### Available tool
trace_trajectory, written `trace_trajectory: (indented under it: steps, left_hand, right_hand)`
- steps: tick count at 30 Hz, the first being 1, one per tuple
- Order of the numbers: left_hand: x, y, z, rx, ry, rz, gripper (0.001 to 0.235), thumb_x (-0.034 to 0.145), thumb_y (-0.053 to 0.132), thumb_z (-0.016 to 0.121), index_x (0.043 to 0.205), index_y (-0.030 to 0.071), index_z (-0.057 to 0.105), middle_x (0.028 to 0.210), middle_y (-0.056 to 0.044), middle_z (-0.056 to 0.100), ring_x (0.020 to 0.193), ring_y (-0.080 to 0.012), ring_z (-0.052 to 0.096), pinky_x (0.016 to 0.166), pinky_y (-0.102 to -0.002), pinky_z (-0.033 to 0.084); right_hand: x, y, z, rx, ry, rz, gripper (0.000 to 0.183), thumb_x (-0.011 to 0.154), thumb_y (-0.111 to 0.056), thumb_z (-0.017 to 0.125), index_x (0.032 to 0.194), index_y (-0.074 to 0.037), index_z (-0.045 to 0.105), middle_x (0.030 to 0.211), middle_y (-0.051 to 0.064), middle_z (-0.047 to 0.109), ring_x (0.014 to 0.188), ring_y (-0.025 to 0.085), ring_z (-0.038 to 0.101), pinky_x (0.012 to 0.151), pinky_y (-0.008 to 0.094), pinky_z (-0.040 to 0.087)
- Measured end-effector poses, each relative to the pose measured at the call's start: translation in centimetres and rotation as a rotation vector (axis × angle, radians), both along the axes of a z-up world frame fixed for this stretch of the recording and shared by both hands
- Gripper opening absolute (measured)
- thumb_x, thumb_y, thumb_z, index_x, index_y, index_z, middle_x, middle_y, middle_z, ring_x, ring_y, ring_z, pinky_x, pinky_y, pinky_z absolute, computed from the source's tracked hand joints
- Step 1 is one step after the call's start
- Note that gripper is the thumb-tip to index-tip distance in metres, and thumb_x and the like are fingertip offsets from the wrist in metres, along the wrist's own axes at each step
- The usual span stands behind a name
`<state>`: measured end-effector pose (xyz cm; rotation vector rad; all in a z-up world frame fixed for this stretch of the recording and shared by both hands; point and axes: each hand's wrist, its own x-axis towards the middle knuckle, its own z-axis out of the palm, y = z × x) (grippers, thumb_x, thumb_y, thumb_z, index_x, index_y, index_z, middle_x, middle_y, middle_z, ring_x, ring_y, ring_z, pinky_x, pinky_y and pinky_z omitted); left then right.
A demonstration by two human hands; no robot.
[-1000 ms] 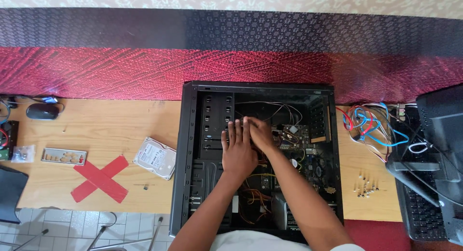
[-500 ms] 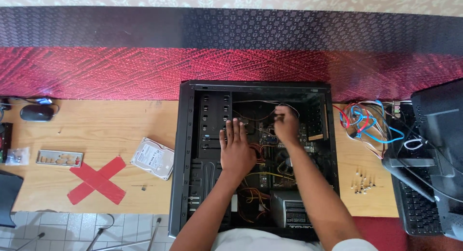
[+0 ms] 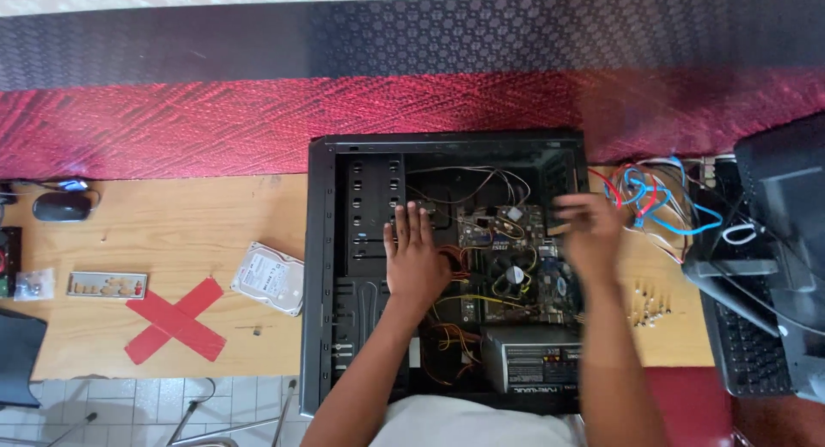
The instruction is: The person installs two hard drives into a desktop computer case. They place each drive into a drive bay and secure it with screws using a screwdriver. The person handles the drives and screws by hand and uses the screwdriver to tighten the screws.
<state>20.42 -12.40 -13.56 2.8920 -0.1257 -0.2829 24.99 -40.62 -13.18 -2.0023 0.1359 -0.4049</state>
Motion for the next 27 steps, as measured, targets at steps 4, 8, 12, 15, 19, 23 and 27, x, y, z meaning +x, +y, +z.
trace_trajectory:
  steps: [4, 8, 12, 15, 19, 23, 27]
  left_hand:
    - [0.0, 0.1, -3.0, 0.065, -0.072, -0.007, 0.094, 0.089, 0.044, 0.058, 0.163, 0.000, 0.020, 0.172, -0.020, 0.015, 0.160, -0.0409, 0.005, 0.125, -0.059, 0.009]
    - [-0.1, -0.1, -1.0, 0.027, -0.129, -0.006, 0.087, 0.087, 0.033, 0.059, 0.161, -0.002, 0.031, 0.169, -0.025, 0.026, 0.159, -0.0439, 0.016, 0.125, -0.062, 0.016]
    - [-0.1, -0.2, -0.2, -0.001, -0.057, -0.005, 0.088, 0.086, 0.027, 0.062, 0.162, -0.004, 0.030, 0.170, -0.027, 0.023, 0.159, -0.0449, 0.014, 0.125, -0.062, 0.010]
    - [-0.4, -0.2, -0.8, 0.040, -0.076, -0.010, 0.089, 0.086, 0.029, 0.061, 0.162, -0.004, 0.029, 0.170, -0.027, 0.023, 0.159, -0.0448, 0.015, 0.126, -0.062, 0.011]
    - [-0.3, -0.3, -1.0, 0.031, -0.086, -0.004, 0.092, 0.082, 0.031, 0.062, 0.161, -0.003, 0.032, 0.170, -0.026, 0.025, 0.159, -0.0445, 0.016, 0.126, -0.062, 0.013]
    - [-0.3, -0.3, -0.7, 0.028, -0.067, 0.001, 0.089, 0.084, 0.029, 0.059, 0.163, -0.002, 0.029, 0.171, -0.025, 0.023, 0.159, -0.0435, 0.015, 0.126, -0.061, 0.012]
    - [-0.4, -0.3, -0.6, 0.034, -0.055, 0.003, 0.088, 0.086, 0.029, 0.058, 0.163, -0.001, 0.029, 0.171, -0.025, 0.023, 0.159, -0.0432, 0.015, 0.126, -0.061, 0.011]
  right_hand:
    - [-2.7, -10.7, -1.6, -0.059, -0.127, -0.091, 0.019, 0.100, 0.009, 0.051, 0.104, -0.004, 0.064, 0.095, 0.011, 0.068, 0.089, 0.020, 0.066, 0.088, 0.031, 0.053]
    - [-5.9, -16.0, -11.6, -0.478, 0.299, -0.174, 0.021, 0.094, -0.016, 0.071, 0.115, -0.013, 0.072, 0.089, 0.017, 0.072, 0.079, 0.036, 0.068, 0.071, 0.046, 0.054]
    - [-9.2, -18.8, -27.4, -0.259, 0.747, -0.112, 0.051, 0.090, -0.018, 0.068, 0.140, -0.014, 0.056, 0.117, 0.020, 0.075, 0.108, 0.044, 0.070, 0.091, 0.056, 0.055]
    - [-9.2, -12.9, -18.9, -0.274, 0.812, -0.159, 0.043, 0.100, -0.021, 0.057, 0.140, -0.008, 0.056, 0.124, 0.027, 0.071, 0.116, 0.050, 0.065, 0.098, 0.065, 0.050]
    - [-10.6, -16.0, -21.6, -0.186, 0.655, -0.057, 0.043, 0.098, -0.010, 0.058, 0.141, -0.008, 0.059, 0.124, 0.029, 0.069, 0.111, 0.051, 0.066, 0.092, 0.062, 0.053]
    - [-11.7, -19.0, -21.6, 0.379, 0.664, -0.150, 0.037, 0.088, 0.000, 0.057, 0.124, 0.009, 0.058, 0.093, 0.021, 0.063, 0.071, 0.031, 0.064, 0.058, 0.041, 0.056]
    - [-13.4, -22.5, -17.9, 0.599, 0.632, -0.302, 0.039, 0.082, -0.008, 0.073, 0.116, -0.006, 0.055, 0.086, 0.003, 0.051, 0.062, 0.017, 0.054, 0.047, 0.026, 0.040]
